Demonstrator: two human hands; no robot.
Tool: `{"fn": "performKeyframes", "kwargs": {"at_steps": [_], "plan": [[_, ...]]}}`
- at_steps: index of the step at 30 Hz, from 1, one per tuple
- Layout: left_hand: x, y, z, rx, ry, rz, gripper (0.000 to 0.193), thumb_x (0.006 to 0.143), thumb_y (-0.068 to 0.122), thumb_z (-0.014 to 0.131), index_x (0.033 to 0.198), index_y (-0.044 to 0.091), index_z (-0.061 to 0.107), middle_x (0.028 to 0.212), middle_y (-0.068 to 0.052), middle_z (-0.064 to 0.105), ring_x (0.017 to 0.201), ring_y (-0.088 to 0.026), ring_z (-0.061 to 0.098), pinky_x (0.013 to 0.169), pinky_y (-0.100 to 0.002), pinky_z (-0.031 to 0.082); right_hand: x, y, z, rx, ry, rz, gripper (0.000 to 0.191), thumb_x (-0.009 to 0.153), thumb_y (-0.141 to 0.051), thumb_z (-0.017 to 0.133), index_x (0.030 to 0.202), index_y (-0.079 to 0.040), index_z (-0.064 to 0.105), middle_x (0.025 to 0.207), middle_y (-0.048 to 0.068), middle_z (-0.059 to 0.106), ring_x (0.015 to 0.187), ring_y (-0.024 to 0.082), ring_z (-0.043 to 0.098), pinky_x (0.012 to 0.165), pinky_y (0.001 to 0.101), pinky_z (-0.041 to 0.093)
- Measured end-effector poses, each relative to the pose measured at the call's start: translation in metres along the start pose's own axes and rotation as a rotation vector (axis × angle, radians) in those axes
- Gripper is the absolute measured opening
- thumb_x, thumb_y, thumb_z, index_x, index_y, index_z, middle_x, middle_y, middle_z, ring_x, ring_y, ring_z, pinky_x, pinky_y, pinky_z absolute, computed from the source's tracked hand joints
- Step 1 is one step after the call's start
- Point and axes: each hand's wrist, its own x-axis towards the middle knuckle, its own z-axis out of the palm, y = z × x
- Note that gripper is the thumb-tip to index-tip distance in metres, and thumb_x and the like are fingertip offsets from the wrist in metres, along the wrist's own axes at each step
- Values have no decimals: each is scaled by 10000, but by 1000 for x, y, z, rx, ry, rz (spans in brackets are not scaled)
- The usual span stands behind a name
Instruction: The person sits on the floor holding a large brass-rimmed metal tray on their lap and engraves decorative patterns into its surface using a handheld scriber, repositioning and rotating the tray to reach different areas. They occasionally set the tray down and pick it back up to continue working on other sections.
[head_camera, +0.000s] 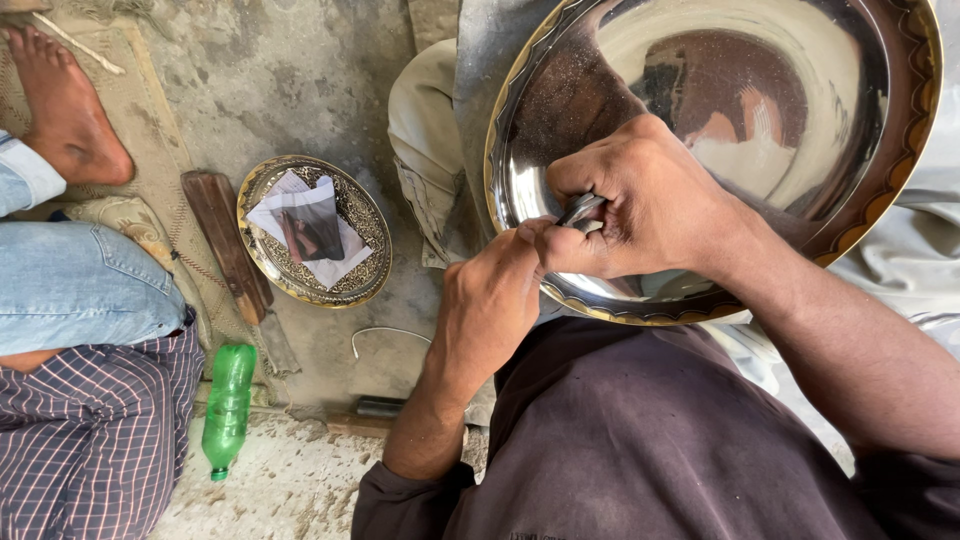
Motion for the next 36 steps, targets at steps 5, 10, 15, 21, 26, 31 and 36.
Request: {"fn": "performKeyframes", "kwargs": {"at_steps": [5, 10, 15, 21, 26, 31, 36], "plan": [[1, 0, 2, 7, -9, -9, 236, 1037, 81, 638, 1264, 35, 591, 1041, -124, 728, 861, -263, 779, 689, -335, 643, 0, -1, -1, 2, 11, -18, 329, 838, -267, 700, 631, -49, 566, 529, 71, 482, 449, 212, 509, 448, 367, 402], [-2, 1, 1, 15, -12, -20, 233, 1028, 84, 642, 1251, 33, 598, 1040, -122, 730, 852, -262, 778, 681, -337, 642, -2, 1, -1, -11, 3, -4, 348, 829, -265, 709, 610, -42, 557, 515, 83, 477, 438, 225, 508, 443, 377, 399], [-2, -1, 4, 0, 0, -28, 214, 1044, 119, 661, 1234, 33, 612, 1025, -106, 733, 866, -250, 783, 676, -331, 640, -8, 11, 5, -25, 46, -39, 385, 877, -311, 715, 634, -60, 555, 531, 50, 479, 458, 190, 519, 446, 355, 405], [-1, 0, -3, -93, 312, 46, 301, 1049, 120, 695, 1309, 12, 588, 1197, -106, 726, 1056, -212, 767, 866, -303, 645, -27, 40, 25, -84, 346, -34, 537, 1018, -482, 697, 664, -121, 517, 530, -49, 438, 434, 73, 435, 393, 276, 326], [-8, 3, -16, -76, 448, -73, 229, 1094, 94, 671, 1309, 34, 617, 1199, -75, 733, 1058, -172, 758, 851, -270, 634, -47, 43, 34, -25, 625, -25, 556, 1061, -417, 667, 654, -119, 434, 535, -42, 410, 403, 63, 366, 360, 261, 258], [-12, -3, -15, -93, 468, -59, 215, 1105, 98, 647, 1308, 32, 616, 1202, -80, 720, 1048, -177, 753, 850, -261, 635, -45, 11, 9, -91, 640, -96, 396, 1056, -357, 675, 833, -33, 630, 674, 14, 569, 531, 104, 485, 466, 273, 361], [-11, -3, -18, -129, 460, -88, 203, 1112, 106, 628, 1301, 33, 618, 1191, -77, 720, 1030, -182, 753, 875, -293, 626, -78, -39, -40, -632, 248, 39, 266, 1044, -285, 764, 1022, -22, 733, 840, 92, 666, 685, 174, 635, 552, 265, 481]]}}
